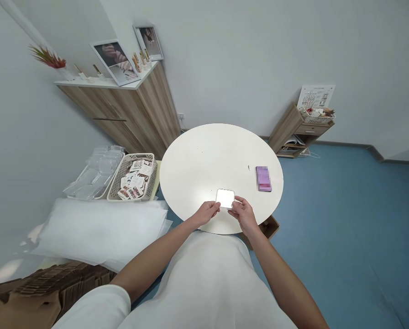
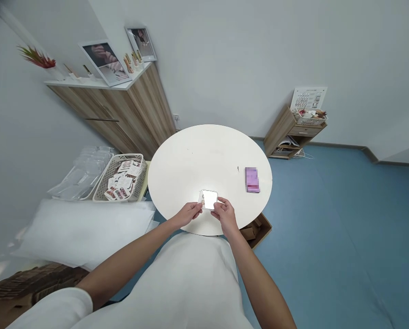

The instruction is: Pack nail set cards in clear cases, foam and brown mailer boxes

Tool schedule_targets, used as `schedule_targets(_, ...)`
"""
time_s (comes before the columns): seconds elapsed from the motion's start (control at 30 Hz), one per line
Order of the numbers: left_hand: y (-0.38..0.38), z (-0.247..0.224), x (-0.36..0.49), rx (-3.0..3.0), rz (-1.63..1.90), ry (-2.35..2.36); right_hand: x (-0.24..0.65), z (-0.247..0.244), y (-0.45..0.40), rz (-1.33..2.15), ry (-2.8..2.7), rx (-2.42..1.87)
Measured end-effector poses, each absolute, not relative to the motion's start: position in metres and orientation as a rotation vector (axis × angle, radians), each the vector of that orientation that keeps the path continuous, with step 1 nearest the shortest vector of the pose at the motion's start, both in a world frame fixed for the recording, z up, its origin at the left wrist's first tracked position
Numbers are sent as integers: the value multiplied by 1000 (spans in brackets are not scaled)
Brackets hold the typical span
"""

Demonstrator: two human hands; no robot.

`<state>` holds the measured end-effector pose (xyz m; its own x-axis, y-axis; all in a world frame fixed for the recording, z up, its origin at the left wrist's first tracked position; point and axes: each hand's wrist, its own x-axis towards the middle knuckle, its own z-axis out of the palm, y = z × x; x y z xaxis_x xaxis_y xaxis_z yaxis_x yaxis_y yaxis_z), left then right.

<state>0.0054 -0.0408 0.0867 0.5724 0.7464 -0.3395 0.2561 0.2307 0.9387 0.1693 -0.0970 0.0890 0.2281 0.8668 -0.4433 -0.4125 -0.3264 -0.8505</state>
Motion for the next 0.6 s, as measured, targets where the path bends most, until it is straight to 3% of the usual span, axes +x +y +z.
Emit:
schedule_targets(0.27,-53,67,32,1265,490,1095,182,75,-92,1296,-475,-1408)
schedule_targets(0.6,-55,53,-1,1051,751,1282,161,50,-79,1411,-494,-1428)
